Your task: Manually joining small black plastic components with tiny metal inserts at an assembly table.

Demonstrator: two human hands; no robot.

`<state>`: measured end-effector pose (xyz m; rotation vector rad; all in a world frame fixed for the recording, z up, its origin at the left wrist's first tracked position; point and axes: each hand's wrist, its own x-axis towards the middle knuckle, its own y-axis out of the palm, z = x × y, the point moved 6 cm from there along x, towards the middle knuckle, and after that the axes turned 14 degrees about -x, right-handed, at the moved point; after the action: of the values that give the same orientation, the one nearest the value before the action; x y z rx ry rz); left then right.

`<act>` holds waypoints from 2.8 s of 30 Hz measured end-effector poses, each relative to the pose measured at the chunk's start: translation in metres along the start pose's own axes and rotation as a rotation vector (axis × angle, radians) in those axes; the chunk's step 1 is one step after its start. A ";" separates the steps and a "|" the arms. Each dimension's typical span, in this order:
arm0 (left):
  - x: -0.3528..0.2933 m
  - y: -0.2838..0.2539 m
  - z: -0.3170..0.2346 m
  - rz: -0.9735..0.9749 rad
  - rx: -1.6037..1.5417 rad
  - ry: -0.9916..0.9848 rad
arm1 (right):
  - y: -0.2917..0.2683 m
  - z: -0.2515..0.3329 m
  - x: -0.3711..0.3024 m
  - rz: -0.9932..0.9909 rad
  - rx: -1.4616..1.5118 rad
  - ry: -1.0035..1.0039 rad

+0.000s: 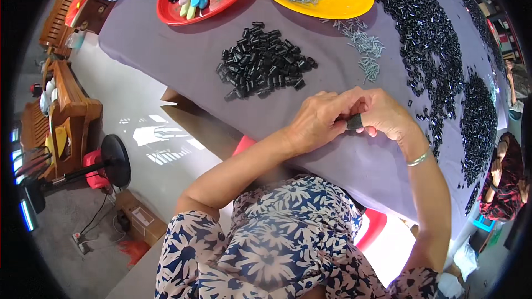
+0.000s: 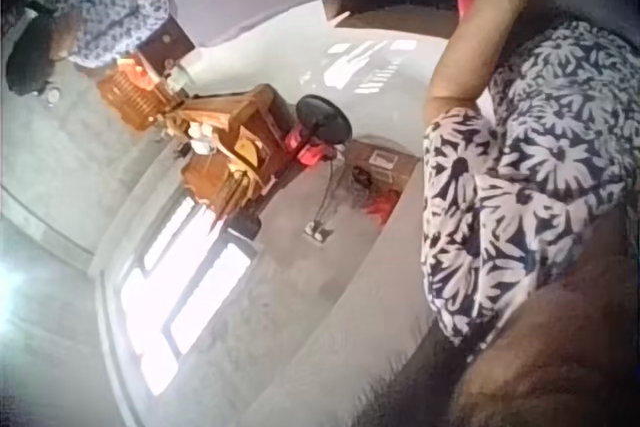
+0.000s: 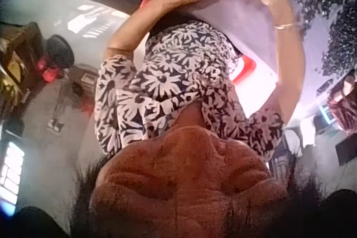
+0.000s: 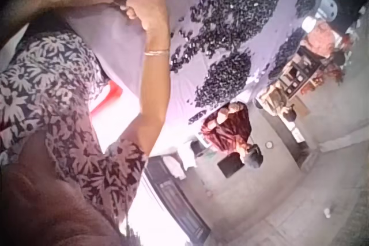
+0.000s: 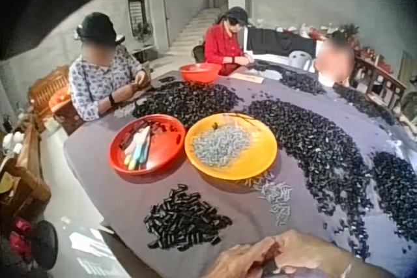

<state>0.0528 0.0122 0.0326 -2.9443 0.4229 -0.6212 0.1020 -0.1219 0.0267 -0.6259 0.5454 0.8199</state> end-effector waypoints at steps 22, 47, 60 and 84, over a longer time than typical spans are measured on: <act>-0.030 -0.021 -0.019 -0.124 0.266 0.118 | 0.026 -0.005 -0.022 -0.516 -0.505 -0.213; 0.002 -0.206 0.058 0.182 0.296 0.318 | 0.111 0.153 0.106 -1.106 -0.761 -0.570; -0.107 -0.274 0.019 -0.271 0.152 -0.124 | 0.206 0.202 0.115 -0.849 -0.589 -0.902; -0.360 -0.237 0.151 -1.059 0.586 -1.361 | 0.124 0.093 0.053 -0.373 0.193 -0.515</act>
<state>-0.1426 0.3495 -0.2054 -2.0657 -1.1921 1.0450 0.0522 0.0336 0.0193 -0.3037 0.0306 0.5355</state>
